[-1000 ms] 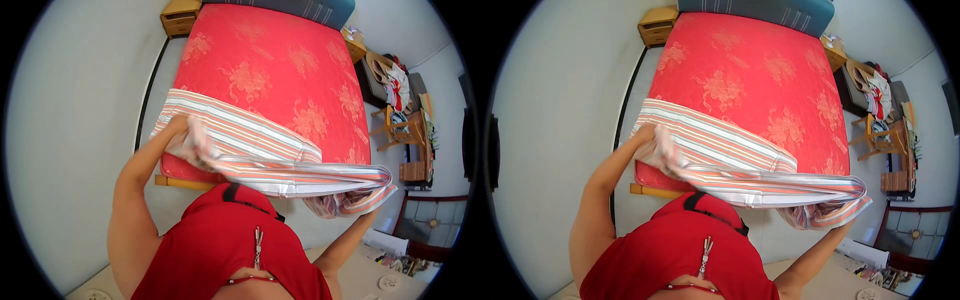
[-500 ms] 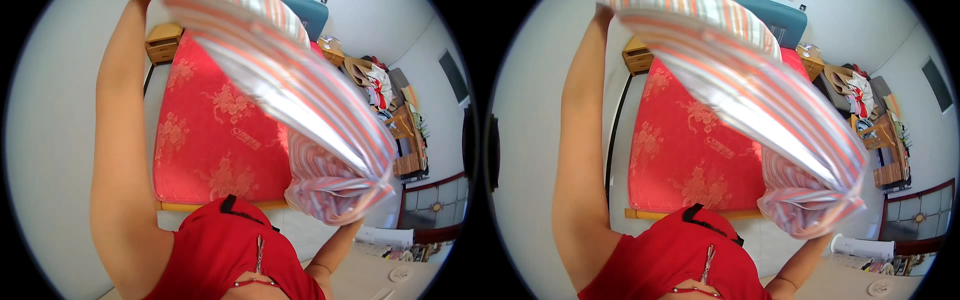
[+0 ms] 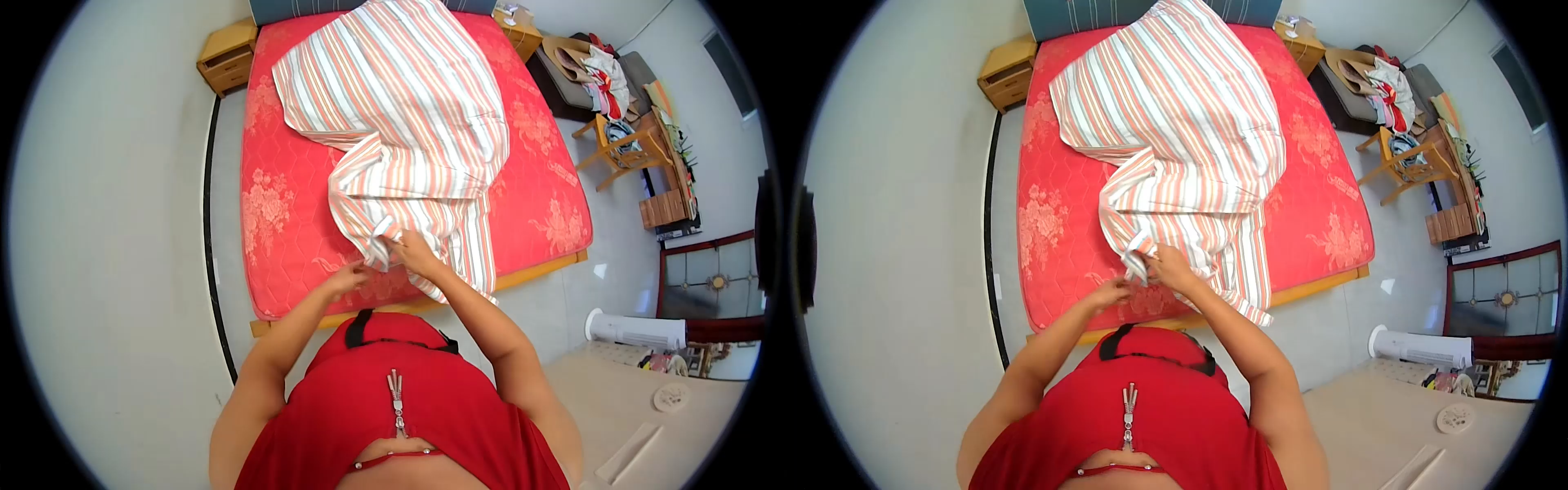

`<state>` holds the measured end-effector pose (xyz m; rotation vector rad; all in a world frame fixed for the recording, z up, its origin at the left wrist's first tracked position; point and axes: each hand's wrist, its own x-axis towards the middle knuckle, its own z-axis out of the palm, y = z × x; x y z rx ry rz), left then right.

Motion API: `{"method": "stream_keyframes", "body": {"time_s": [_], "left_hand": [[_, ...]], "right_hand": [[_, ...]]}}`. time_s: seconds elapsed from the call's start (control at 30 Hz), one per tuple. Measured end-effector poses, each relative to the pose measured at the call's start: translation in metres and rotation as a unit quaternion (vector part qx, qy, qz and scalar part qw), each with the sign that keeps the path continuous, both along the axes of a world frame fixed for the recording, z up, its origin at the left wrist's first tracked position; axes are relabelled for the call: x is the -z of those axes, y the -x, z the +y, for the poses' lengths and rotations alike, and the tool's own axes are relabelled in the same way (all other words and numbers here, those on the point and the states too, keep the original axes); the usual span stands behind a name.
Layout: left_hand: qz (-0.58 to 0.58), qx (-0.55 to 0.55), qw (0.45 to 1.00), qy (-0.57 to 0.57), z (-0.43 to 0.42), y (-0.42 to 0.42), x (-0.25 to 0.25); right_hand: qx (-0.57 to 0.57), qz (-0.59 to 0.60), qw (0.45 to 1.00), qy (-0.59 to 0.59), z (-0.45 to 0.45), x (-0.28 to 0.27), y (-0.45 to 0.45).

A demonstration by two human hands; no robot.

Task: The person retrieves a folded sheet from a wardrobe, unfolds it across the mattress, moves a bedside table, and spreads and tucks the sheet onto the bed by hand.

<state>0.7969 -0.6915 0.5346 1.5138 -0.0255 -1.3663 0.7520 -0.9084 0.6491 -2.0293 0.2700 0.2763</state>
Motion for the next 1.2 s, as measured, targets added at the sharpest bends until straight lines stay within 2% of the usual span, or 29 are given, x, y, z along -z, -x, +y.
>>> {"method": "stream_keyframes", "body": {"time_s": [0.03,0.1,0.13,0.17,0.23,0.27,0.4,0.47,0.57,0.6,0.63,0.67,0.7,0.73,0.77,0.8,0.83,0.87,0.9,0.93,1.0,1.1,1.13,1.2], "left_hand": [[-0.015,-0.007,0.999,0.028,-0.004,0.015,-0.009],[-0.044,-0.02,0.995,0.083,-0.004,0.041,-0.029],[0.035,-0.049,0.989,0.135,-0.005,0.045,-0.031],[0.072,-0.053,0.989,0.122,-0.006,0.049,-0.038],[0.139,-0.061,0.984,0.097,-0.009,0.051,-0.055],[0.122,-0.014,0.987,0.101,-0.009,0.053,-0.062],[0.022,-0.006,0.999,0.03,-0.015,0.06,-0.087],[0.034,-0.082,0.995,0.045,-0.016,0.061,-0.086],[0.053,-0.195,0.977,0.065,-0.02,0.063,-0.083],[0.058,-0.232,0.968,0.07,-0.021,0.062,-0.082],[0.063,-0.268,0.958,0.074,-0.022,0.059,-0.081],[0.014,-0.286,0.958,-0.016,-0.026,0.051,-0.092],[-0.019,-0.301,0.953,-0.035,-0.022,0.044,-0.088],[-0.052,-0.315,0.946,-0.056,-0.017,0.038,-0.084],[-0.066,-0.331,0.941,-0.007,-0.007,0.032,-0.069],[-0.05,-0.339,0.939,0.038,-0.001,0.03,-0.074],[-0.033,-0.346,0.934,0.082,0.005,0.029,-0.089],[-0.016,-0.353,0.927,0.126,0.009,0.029,-0.105],[-0.004,-0.36,0.923,0.137,0.01,0.031,-0.118],[0.008,-0.366,0.919,0.147,0.011,0.032,-0.132],[0.012,-0.372,0.915,0.157,0.015,0.035,-0.149],[-0.016,-0.371,0.916,0.154,0.019,0.038,-0.163],[-0.031,-0.387,0.911,0.14,0.023,0.036,-0.16],[-0.097,-0.409,0.9,0.117,0.034,0.027,-0.157]], "right_hand": [[-0.016,-0.062,0.998,-0.002,0.013,-0.01,0.003],[-0.048,-0.062,0.996,-0.029,0.032,0.006,0.009],[-0.064,-0.039,0.996,-0.039,0.04,0.009,0.014],[-0.081,-0.064,0.994,0.018,0.046,0.028,0.02],[-0.078,-0.119,0.989,0.039,0.061,0.009,0.028],[-0.083,-0.128,0.988,0.038,0.065,0.007,0.03],[-0.139,-0.169,0.974,0.051,0.072,-0.006,0.035],[-0.175,-0.176,0.967,0.05,0.07,-0.008,0.038],[-0.166,-0.226,0.958,0.058,0.068,-0.008,0.044],[-0.159,-0.21,0.964,0.039,0.064,-0.011,0.047],[-0.136,-0.214,0.967,-0.013,0.058,-0.015,0.048],[-0.07,-0.236,0.969,-0.022,0.053,-0.001,0.052],[-0.004,-0.257,0.966,-0.03,0.049,0.01,0.055],[0.083,-0.183,0.976,-0.078,0.039,0.019,0.063],[0.174,-0.17,0.968,-0.057,0.029,0.045,0.07],[0.241,-0.127,0.962,0.007,0.018,0.071,0.085],[0.287,0.035,0.954,-0.076,-0.003,0.137,0.099],[0.348,0.124,0.92,-0.129,-0.01,0.138,0.115],[0.415,0.215,0.85,-0.243,-0.013,0.125,0.128],[0.407,0.269,0.858,-0.16,-0.016,0.144,0.143],[0.253,0.293,0.919,-0.068,-0.025,0.217,0.191],[0.03,0.338,0.94,-0.032,-0.023,0.277,0.241],[-0.033,0.25,0.965,-0.073,-0.023,0.324,0.271],[0.04,0.198,0.961,-0.19,-0.005,0.303,0.287]]}}
